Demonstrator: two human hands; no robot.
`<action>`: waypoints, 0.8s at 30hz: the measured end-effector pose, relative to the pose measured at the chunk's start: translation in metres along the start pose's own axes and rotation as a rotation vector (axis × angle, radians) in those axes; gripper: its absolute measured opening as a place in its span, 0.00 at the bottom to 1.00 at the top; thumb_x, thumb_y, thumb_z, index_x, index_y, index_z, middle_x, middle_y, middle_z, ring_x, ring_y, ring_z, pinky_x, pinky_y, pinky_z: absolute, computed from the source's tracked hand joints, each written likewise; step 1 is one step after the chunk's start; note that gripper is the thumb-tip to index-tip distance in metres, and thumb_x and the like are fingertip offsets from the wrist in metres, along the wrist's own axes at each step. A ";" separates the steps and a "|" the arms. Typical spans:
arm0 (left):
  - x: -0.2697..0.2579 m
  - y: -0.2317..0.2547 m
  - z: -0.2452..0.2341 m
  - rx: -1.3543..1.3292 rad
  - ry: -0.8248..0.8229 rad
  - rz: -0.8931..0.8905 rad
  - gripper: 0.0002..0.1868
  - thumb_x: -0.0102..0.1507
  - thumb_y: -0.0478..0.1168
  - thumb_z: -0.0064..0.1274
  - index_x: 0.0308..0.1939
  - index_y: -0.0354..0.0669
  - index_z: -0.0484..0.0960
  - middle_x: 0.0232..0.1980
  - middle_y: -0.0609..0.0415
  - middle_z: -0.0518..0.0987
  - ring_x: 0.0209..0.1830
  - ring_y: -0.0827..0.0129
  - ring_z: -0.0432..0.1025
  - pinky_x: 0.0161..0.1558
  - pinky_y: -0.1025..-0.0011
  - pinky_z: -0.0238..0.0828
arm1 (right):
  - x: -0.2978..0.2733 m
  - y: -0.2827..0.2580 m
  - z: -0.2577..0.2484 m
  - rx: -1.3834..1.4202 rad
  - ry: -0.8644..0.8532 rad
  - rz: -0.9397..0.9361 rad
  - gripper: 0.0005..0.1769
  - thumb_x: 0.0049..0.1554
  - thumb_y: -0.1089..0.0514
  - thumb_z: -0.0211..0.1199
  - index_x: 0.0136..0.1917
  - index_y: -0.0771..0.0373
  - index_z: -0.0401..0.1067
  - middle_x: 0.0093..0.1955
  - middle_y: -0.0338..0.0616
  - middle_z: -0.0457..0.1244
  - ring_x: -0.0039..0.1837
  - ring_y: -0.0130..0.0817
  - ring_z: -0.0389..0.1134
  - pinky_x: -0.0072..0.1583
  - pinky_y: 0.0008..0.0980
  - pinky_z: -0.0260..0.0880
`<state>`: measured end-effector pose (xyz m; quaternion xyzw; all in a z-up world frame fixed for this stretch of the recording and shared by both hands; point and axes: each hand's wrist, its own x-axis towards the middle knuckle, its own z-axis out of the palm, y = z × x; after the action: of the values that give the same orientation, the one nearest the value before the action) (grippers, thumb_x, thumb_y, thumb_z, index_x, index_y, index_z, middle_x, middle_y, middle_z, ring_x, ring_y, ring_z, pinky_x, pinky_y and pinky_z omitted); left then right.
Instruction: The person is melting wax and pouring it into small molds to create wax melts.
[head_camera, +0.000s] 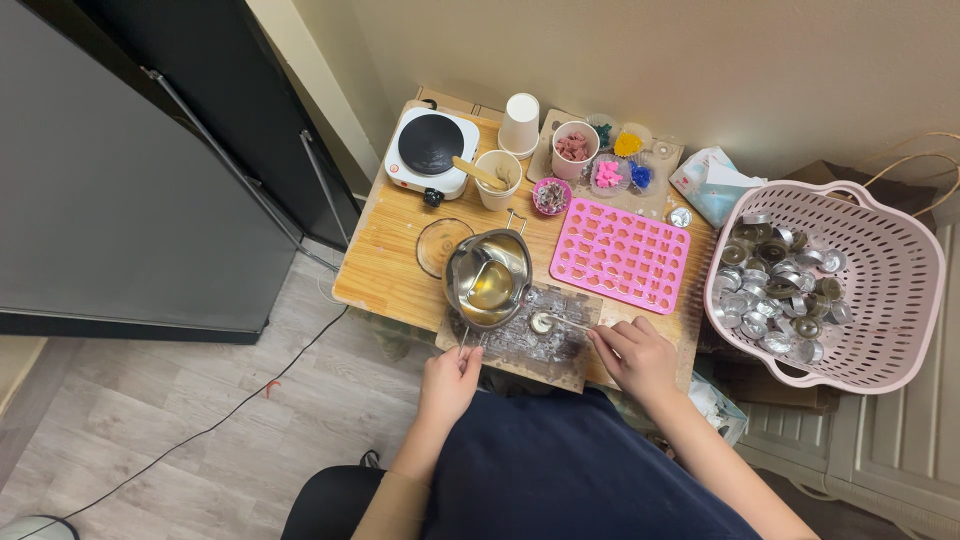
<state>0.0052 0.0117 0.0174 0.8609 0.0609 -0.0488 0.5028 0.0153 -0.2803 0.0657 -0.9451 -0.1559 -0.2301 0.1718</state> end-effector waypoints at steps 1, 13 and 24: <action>0.000 0.000 -0.001 0.000 0.000 0.000 0.18 0.65 0.45 0.55 0.28 0.34 0.81 0.17 0.46 0.76 0.13 0.61 0.70 0.21 0.63 0.63 | 0.000 0.000 0.000 0.000 0.000 0.000 0.04 0.51 0.55 0.73 0.40 0.54 0.81 0.31 0.34 0.63 0.35 0.34 0.61 0.35 0.34 0.62; 0.004 0.001 -0.002 -0.016 -0.034 0.004 0.19 0.66 0.45 0.56 0.26 0.33 0.79 0.16 0.47 0.74 0.11 0.67 0.65 0.20 0.65 0.59 | 0.003 0.013 0.021 0.232 0.030 0.280 0.07 0.55 0.56 0.71 0.40 0.61 0.81 0.33 0.43 0.67 0.37 0.35 0.65 0.41 0.35 0.63; 0.001 -0.024 0.008 -0.237 -0.033 -0.020 0.17 0.67 0.42 0.56 0.28 0.33 0.79 0.18 0.57 0.73 0.18 0.83 0.60 0.21 0.72 0.58 | 0.008 0.022 0.038 0.685 -0.087 0.787 0.14 0.57 0.53 0.69 0.41 0.67 0.82 0.28 0.34 0.66 0.32 0.17 0.60 0.37 0.24 0.59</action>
<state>0.0018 0.0160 -0.0073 0.7939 0.0664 -0.0605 0.6014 0.0448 -0.2835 0.0317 -0.8306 0.1379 -0.0442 0.5377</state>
